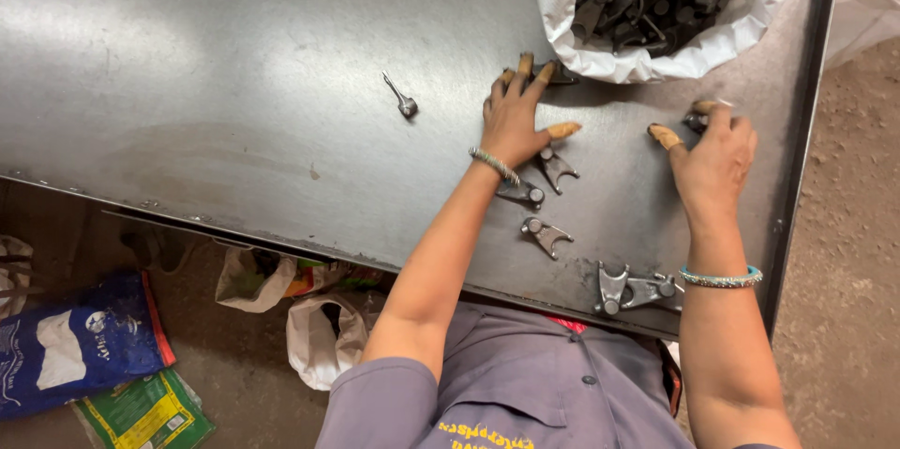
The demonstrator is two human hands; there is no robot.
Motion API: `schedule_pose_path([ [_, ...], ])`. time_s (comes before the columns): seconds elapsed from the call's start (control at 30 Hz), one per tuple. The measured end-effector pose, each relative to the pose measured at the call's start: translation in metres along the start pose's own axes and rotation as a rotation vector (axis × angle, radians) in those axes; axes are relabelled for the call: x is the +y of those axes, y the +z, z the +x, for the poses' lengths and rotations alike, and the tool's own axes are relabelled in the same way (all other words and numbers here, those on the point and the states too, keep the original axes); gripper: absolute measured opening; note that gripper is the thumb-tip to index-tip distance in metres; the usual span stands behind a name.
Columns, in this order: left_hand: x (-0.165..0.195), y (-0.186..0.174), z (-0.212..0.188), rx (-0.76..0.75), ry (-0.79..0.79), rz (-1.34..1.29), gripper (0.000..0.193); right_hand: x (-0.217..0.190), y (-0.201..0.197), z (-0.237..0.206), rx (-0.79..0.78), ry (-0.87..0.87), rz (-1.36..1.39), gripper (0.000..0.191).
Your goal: The person takes small metal yoke fittings and bolts from a bag on a metal table and fits the parts together by hand, pressing bolts into the yoke components. Assembled units are set on the table and the person repeats the fitting with additional parts.
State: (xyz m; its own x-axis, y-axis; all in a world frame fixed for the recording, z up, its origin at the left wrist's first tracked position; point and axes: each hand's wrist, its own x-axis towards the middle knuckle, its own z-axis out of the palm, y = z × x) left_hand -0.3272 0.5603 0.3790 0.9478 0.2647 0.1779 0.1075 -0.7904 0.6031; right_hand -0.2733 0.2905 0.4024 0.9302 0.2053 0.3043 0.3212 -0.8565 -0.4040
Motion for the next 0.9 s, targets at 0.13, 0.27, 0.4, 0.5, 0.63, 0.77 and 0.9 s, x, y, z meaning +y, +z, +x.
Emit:
schedule_pose_path([
  [0.13,-0.006,0.0,0.005,-0.033,0.021,-0.03,0.084,0.006,0.009,-0.014,0.007,-0.099,-0.07,0.044],
  [0.27,-0.009,-0.008,-0.011,-0.109,0.027,-0.09,0.066,-0.002,-0.001,-0.036,-0.083,-0.116,0.016,0.028],
  [0.4,-0.008,-0.013,-0.028,-0.12,0.066,-0.057,0.052,-0.012,-0.018,-0.038,-0.068,-0.072,0.118,0.039],
  [0.5,-0.006,-0.018,-0.047,-0.178,0.034,-0.138,0.039,-0.017,-0.025,-0.022,-0.006,-0.149,0.13,0.055],
  [0.63,-0.003,-0.025,-0.068,-0.164,0.052,-0.148,0.034,-0.02,-0.018,-0.01,-0.027,-0.226,0.142,0.052],
  [0.77,-0.004,-0.026,-0.085,-0.152,0.048,-0.144,0.031,-0.019,-0.005,-0.026,-0.096,-0.054,0.153,0.037],
  [0.9,-0.009,-0.027,-0.102,-0.144,0.063,-0.184,0.028,-0.026,-0.003,-0.058,-0.165,-0.032,0.187,0.037],
])
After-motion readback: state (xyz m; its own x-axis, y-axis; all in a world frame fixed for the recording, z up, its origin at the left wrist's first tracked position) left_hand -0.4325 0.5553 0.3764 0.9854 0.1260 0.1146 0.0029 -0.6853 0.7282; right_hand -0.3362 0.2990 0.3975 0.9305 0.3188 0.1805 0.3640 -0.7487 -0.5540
